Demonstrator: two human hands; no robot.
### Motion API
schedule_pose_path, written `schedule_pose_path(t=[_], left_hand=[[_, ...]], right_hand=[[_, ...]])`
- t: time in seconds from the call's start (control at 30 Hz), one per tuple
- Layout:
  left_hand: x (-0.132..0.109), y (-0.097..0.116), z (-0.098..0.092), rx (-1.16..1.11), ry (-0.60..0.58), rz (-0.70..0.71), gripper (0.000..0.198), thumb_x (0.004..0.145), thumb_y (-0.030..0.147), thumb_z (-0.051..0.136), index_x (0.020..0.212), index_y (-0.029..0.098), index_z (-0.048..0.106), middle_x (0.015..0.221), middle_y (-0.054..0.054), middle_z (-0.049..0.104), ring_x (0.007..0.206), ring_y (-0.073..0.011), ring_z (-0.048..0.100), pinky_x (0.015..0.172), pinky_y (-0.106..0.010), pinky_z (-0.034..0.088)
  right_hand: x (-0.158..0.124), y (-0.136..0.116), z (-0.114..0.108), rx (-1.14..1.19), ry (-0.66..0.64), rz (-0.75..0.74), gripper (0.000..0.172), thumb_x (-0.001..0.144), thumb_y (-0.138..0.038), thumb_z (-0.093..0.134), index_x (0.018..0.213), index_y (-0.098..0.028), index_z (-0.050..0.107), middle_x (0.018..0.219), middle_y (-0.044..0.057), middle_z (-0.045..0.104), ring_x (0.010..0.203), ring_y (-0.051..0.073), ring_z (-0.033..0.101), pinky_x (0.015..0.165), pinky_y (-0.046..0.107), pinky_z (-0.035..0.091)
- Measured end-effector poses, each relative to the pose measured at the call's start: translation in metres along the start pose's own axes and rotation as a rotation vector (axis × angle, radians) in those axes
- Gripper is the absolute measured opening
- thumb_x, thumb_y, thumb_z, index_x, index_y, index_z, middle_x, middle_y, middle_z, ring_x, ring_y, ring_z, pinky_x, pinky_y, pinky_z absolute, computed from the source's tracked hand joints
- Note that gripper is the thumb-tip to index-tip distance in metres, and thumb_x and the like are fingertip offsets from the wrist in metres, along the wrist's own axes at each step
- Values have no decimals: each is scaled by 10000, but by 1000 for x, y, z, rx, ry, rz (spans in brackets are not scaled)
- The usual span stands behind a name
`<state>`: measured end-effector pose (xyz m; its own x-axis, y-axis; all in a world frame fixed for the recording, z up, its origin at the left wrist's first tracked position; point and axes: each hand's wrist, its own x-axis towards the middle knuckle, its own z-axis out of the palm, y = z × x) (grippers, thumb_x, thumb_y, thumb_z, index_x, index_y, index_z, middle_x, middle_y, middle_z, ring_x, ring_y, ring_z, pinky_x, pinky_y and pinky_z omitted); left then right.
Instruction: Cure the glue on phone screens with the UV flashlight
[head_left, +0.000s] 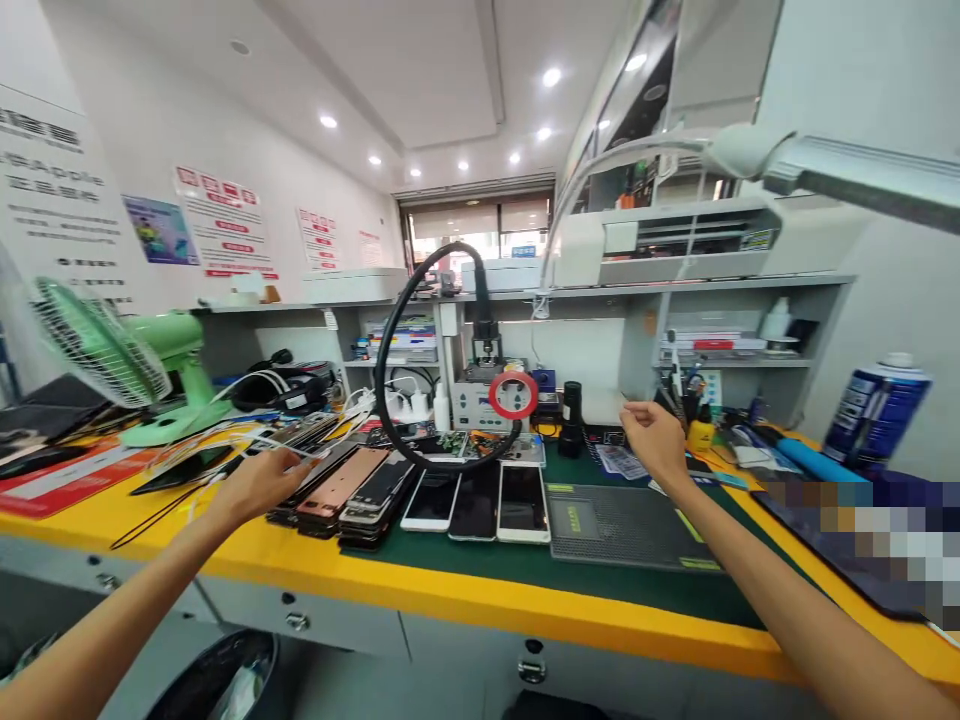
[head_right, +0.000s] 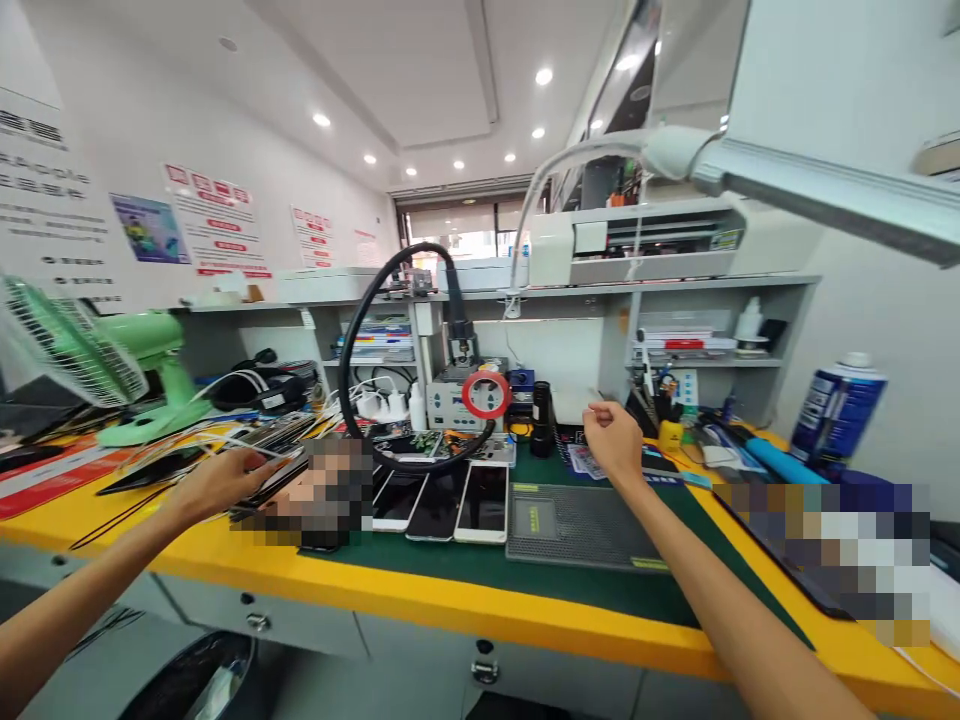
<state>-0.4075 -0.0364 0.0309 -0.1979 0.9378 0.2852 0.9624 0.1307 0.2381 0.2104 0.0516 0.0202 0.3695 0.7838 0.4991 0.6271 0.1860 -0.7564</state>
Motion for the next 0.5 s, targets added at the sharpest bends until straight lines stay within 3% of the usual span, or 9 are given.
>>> schedule_pose_path(t=[0.07,0.2,0.33,0.5], left_hand=[[6,-2,4,49,-34,-30,475,800,602,512,794,168,705,810,-227,726,827,-457,696,742,-520,495],[19,-6,7,112,-140,-34,416,777,522,571,897,158,734,919,-221,746,905,-432,700,782,-489,508],[29,-7,13,130,-229,-37,420,846,485,599,1070,155,730,1003,-171,748,991,-358,703,879,-431,509],[42,-10,21,117,-296,-85,346,945,416,637,1166,150,652,1146,-88,674,1026,-226,662,902,-428,549]], right_hand=[[4,10,3,-31,-36,28,330,976,-417,620,1161,-143,618,1131,69,636,995,177,637,893,387,565],[-3,10,30,-39,-156,19,345,981,-417,612,1203,-153,606,1172,77,626,1012,180,636,894,386,569],[-16,3,49,-55,-243,7,352,980,-409,616,1219,-152,598,1158,75,629,1002,179,639,899,393,568],[-23,9,47,-93,-285,-40,332,972,-377,633,1215,-153,601,1134,65,637,987,174,639,915,400,560]])
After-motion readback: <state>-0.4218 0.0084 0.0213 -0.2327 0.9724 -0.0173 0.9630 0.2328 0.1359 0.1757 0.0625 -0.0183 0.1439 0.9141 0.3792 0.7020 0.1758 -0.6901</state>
